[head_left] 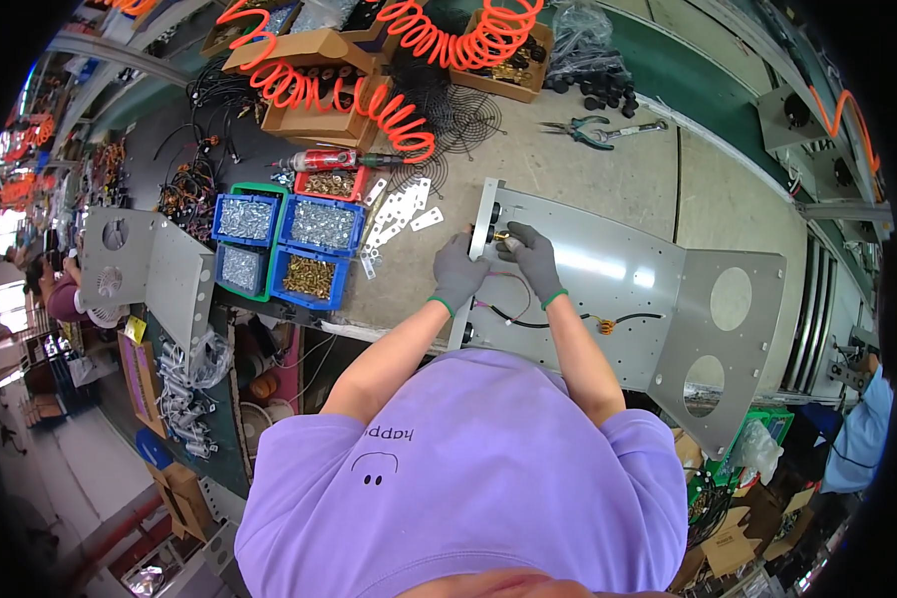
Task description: Assembling and wiring components onto a solar equipment panel using hand tools and pneumatic drivers.
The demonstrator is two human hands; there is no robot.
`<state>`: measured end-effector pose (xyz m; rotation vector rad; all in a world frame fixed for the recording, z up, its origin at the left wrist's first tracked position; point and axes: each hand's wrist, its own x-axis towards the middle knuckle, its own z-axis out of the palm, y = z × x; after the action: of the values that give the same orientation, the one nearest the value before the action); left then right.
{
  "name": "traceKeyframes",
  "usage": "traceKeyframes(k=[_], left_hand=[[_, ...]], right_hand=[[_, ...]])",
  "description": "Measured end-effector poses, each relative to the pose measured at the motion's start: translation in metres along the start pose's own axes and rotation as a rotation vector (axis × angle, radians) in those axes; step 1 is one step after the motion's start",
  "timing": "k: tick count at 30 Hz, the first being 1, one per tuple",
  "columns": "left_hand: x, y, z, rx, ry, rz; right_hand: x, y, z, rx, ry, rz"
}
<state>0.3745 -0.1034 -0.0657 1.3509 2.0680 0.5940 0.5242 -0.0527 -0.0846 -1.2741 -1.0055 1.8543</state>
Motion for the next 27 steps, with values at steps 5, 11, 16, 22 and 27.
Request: traceKeyframes(k=[5, 11, 16, 22, 27], left_hand=[[0.001, 0.000, -0.001, -0.020, -0.023, -0.005], [0.002, -0.005, 0.003, -0.041, 0.006, 0.037], [0.003, -0.006, 0.002, -0.037, -0.004, 0.039], [0.003, -0.006, 0.005, -0.055, -0.005, 0.035], [0.003, -0.010, 0.007, -0.055, 0.019, 0.055]], right_hand=[[0.000, 0.002, -0.009, -0.172, 0.007, 0.022], [0.008, 0.009, -0.001, -0.120, -0.019, -0.058], [0.011, 0.001, -0.004, -0.189, -0.066, 0.067], [0.013, 0.006, 0.008, -0.388, 0.113, 0.061], [0.003, 0.004, 0.000, -0.238, 0.184, -0.010]])
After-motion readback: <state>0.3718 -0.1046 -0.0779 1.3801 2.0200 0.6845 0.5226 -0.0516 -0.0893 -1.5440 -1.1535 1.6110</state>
